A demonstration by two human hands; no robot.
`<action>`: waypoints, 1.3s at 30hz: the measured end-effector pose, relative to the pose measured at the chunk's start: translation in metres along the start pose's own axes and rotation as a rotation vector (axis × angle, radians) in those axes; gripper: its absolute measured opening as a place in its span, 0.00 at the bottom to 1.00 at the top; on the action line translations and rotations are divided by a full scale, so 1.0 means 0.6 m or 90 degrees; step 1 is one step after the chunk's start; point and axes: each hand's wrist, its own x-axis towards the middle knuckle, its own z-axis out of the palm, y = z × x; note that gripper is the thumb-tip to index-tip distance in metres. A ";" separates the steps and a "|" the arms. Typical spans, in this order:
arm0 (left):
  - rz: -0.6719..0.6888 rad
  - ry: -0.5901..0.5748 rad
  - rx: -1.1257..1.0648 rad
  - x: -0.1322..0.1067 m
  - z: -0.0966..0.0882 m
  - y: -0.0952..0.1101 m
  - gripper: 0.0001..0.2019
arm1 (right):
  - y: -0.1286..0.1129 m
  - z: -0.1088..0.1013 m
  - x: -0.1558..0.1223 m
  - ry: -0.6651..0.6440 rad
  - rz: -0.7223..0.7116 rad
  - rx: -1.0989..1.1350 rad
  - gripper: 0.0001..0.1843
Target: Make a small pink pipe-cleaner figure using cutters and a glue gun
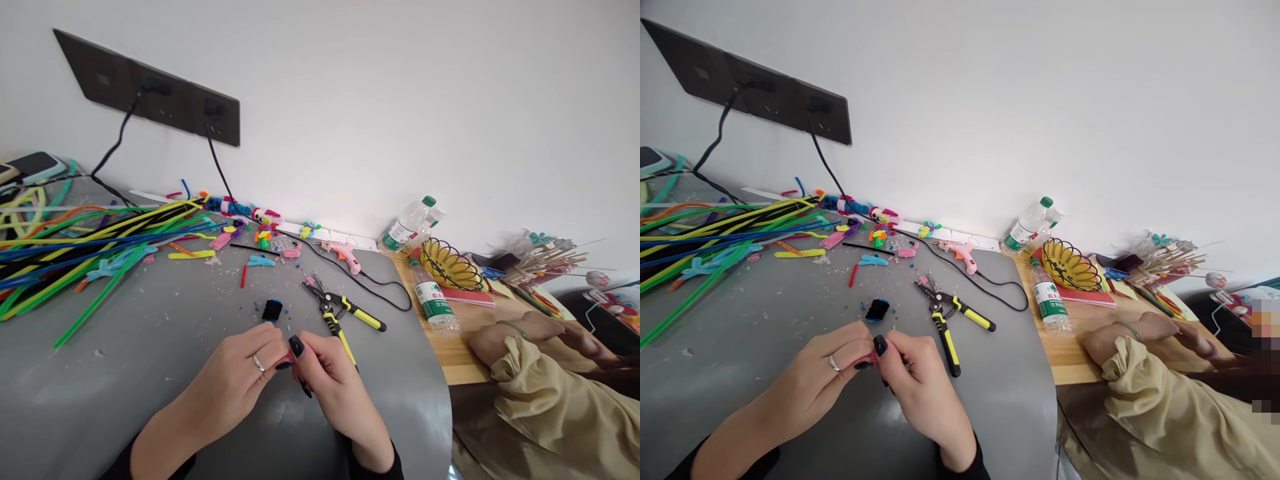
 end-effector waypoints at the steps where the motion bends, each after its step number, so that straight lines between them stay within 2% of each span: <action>1: 0.000 -0.004 -0.008 -0.001 0.000 0.001 0.14 | -0.002 -0.004 -0.001 -0.012 0.001 -0.001 0.28; 8: 0.036 -0.046 -0.008 0.004 -0.007 0.005 0.16 | 0.002 -0.019 -0.004 -0.079 -0.006 -0.008 0.30; 11: 0.039 -0.033 0.034 0.005 -0.004 0.001 0.15 | 0.011 -0.012 -0.001 -0.031 0.027 0.006 0.30; 14: 0.015 0.015 0.075 0.001 0.006 -0.002 0.13 | 0.019 0.001 0.003 0.033 0.060 0.050 0.30; 20: -0.098 0.041 -0.012 -0.015 0.021 -0.001 0.10 | 0.021 0.019 0.003 0.025 0.083 0.131 0.30; 25: -0.183 0.017 -0.108 -0.021 0.023 0.002 0.17 | 0.012 0.022 0.002 0.031 0.040 0.055 0.29; 29: -0.224 0.043 -0.132 -0.022 0.026 0.003 0.18 | 0.013 0.025 0.002 0.072 -0.052 -0.084 0.24; 33: -0.222 0.053 -0.131 -0.013 0.022 0.010 0.19 | 0.020 0.027 0.001 0.088 -0.132 -0.145 0.25; 39: -0.179 0.078 -0.082 -0.003 0.021 0.013 0.19 | 0.035 0.032 0.008 0.159 -0.184 -0.186 0.27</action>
